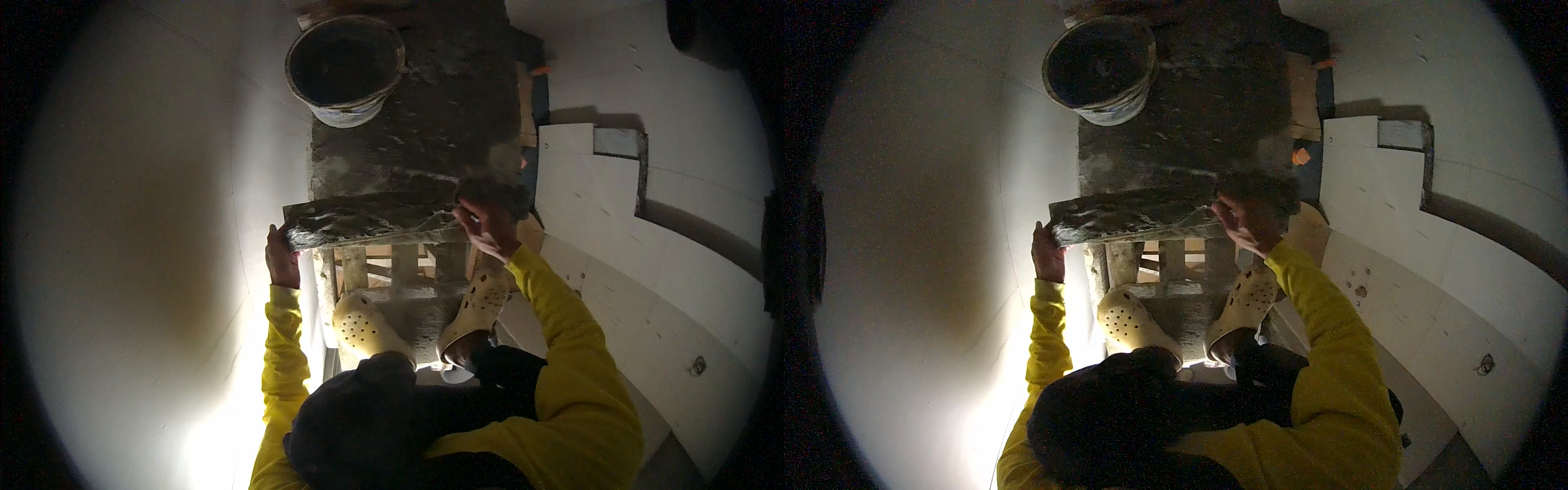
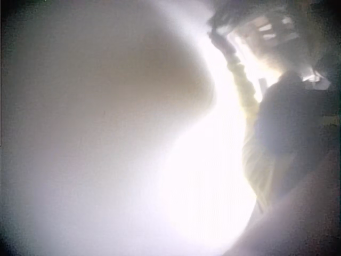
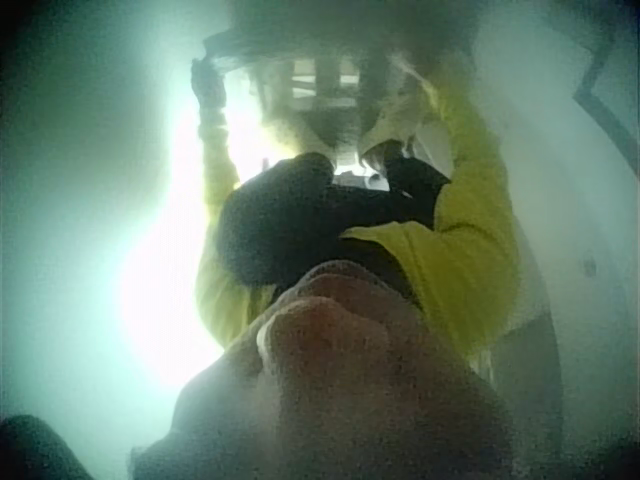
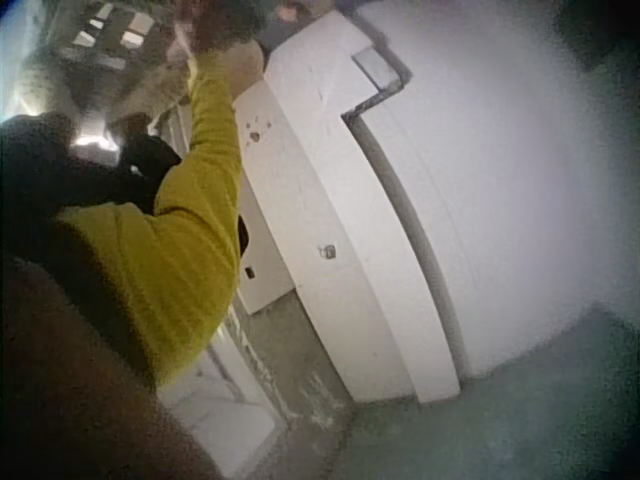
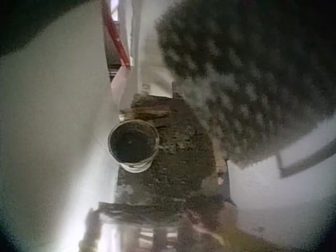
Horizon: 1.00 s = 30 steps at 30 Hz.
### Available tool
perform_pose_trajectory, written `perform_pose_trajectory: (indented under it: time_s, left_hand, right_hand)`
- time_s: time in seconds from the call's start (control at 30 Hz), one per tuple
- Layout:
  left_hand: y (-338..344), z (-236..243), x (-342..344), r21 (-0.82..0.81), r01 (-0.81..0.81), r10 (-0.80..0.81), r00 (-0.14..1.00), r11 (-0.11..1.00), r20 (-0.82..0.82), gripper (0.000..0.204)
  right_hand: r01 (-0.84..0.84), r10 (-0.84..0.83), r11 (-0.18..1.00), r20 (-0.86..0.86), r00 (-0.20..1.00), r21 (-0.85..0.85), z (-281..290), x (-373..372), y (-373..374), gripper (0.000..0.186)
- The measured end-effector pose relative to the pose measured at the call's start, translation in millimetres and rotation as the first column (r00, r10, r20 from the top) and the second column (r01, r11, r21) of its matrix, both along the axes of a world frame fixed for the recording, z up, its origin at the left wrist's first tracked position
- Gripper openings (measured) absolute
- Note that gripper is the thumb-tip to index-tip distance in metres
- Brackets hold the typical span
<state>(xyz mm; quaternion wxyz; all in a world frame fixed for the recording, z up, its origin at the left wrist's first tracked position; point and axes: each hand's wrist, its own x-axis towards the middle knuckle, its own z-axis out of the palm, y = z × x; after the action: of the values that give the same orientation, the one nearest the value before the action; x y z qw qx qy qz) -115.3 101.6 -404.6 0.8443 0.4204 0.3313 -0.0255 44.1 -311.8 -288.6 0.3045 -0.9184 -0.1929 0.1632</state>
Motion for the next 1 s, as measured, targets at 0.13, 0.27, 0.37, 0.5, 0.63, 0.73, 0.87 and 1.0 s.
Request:
perform_pose_trajectory:
  time_s: [0.13, 0.27, 0.37, 0.5, 0.63, 0.73, 0.87, 1.0]
  left_hand:
    - [4.4, -20.8, 3.3, -0.105, -0.116, 0.1, 0.984, 0.988, -0.147, 0.058]
    - [21.1, -37.1, -3.1, -0.074, -0.053, 0.04, 0.986, 0.996, -0.164, 0.065]
    - [19.2, -27.6, 14.1, -0.079, -0.006, -0.011, 0.976, 0.997, -0.218, 0.071]
    - [20.2, -39.2, 12.2, -0.057, -0.036, 0.02, 0.967, 0.998, -0.254, 0.075]
    - [10.9, -32.8, 30.9, -0.024, -0.058, 0.045, 0.929, 0.998, -0.368, 0.075]
    - [31.8, -71.5, -10.1, -0.091, -0.028, 0.012, 0.986, 0.995, -0.166, 0.068]
    - [18.8, -62.4, -3.8, -0.151, -0.003, -0.035, 0.969, 0.989, -0.246, 0.077]
    - [26.7, -65.3, -0.7, -0.044, 0.062, -0.072, 0.95, 0.997, -0.305, 0.078]
  right_hand:
    - [0.134, -0.137, 0.99, 0.107, 0.985, 0.035, 32.9, 28.6, -4.8, 0.019]
    - [0.291, -0.459, 0.804, 0.232, 0.857, 0.518, 58.7, 80.6, 1.3, 0.018]
    - [0.246, -0.567, 0.723, 0.351, 0.745, 0.646, 32.9, 122.8, 13.2, 0.017]
    - [0.239, -0.068, 0.918, 0.47, 0.88, -0.316, -47.4, 161.1, -1.7, 0.021]
    - [0.333, -0.223, 0.918, 0.416, 0.882, -0.214, -45.4, 139.4, -11.6, 0.029]
    - [0.161, -0.152, 0.986, 0.522, 0.839, 0.028, -61.5, 105.3, -27.8, 0.032]
    - [0.109, 0.136, 0.921, 0.572, 0.809, -0.373, -41.3, 104.5, -63.5, 0.015]
    - [0.113, 0.287, 0.838, 0.607, 0.741, -0.534, -12.5, 144.3, -62.4, 0.014]
